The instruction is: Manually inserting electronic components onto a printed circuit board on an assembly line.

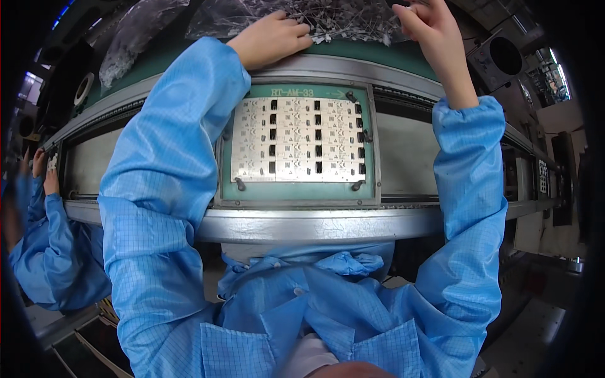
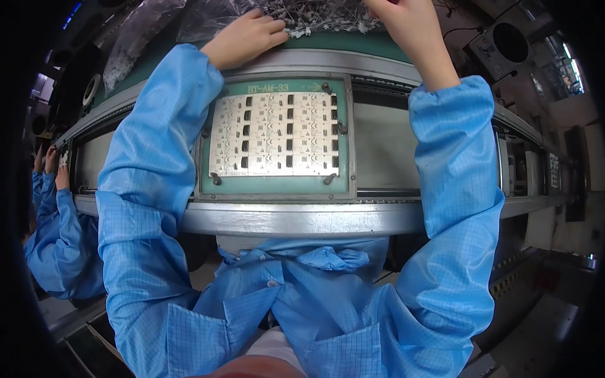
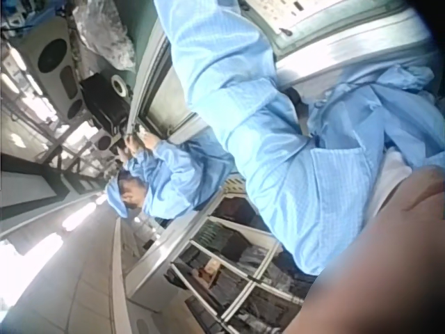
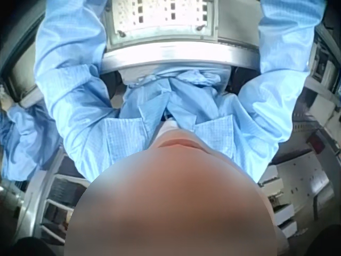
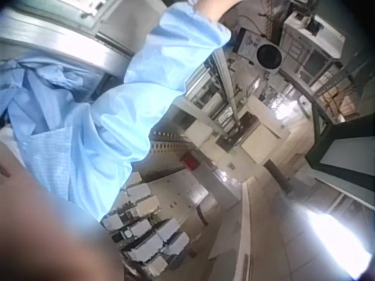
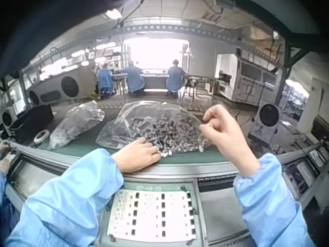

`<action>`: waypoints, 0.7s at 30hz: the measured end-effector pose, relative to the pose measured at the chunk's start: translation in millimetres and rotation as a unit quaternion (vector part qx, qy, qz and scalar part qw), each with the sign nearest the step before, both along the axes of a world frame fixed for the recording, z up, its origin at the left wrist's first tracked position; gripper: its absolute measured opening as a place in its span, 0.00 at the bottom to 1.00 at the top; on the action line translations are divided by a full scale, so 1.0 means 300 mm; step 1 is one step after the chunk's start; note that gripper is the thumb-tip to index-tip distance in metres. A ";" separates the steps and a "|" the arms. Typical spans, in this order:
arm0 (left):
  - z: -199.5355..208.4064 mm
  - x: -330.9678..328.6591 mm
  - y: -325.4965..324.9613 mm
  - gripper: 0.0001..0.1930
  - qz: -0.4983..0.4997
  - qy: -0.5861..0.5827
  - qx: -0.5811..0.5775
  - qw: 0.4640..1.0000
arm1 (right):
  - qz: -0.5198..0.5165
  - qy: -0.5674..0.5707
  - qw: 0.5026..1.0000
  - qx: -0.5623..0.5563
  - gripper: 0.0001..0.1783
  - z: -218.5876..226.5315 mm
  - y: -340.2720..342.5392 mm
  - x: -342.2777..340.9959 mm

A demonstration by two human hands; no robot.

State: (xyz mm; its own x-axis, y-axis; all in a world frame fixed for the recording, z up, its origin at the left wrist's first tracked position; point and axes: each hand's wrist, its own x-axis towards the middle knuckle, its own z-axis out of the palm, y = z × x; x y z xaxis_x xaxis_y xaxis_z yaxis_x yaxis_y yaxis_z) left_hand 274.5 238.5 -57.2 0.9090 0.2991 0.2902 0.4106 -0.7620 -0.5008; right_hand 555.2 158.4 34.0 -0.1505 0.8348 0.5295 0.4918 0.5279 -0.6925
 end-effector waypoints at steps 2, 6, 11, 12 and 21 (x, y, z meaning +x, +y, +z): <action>0.056 -0.022 -0.016 0.07 -0.131 -0.155 0.032 0.979 | 0.049 0.108 0.985 -0.125 0.05 -0.010 -0.024 0.013; 0.102 -0.010 -0.034 0.09 -0.011 -0.546 -0.279 0.790 | 0.119 0.143 0.966 -0.181 0.06 -0.113 -0.052 -0.002; 0.207 -0.186 -0.279 0.10 0.051 -0.663 -0.427 0.613 | 0.069 -0.170 0.983 0.001 0.15 -0.162 -0.015 -0.065; 0.168 -0.221 -0.294 0.09 0.062 -0.621 -0.405 0.668 | 0.096 -0.226 0.969 -0.010 0.17 -0.163 -0.035 -0.050; -0.022 -0.184 -0.512 0.04 0.185 -0.351 -0.192 0.898 | 0.167 -0.377 0.899 0.147 0.11 -0.280 -0.034 -0.029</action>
State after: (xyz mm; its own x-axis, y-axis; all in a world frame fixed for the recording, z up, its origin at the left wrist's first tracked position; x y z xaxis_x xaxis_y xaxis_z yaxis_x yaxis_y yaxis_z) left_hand 219.4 84.9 -63.9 0.3602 0.7434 0.5636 0.7828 -0.5695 0.2509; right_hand 546.4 148.0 -49.9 -0.7752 0.5176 0.3621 0.5433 0.8388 -0.0359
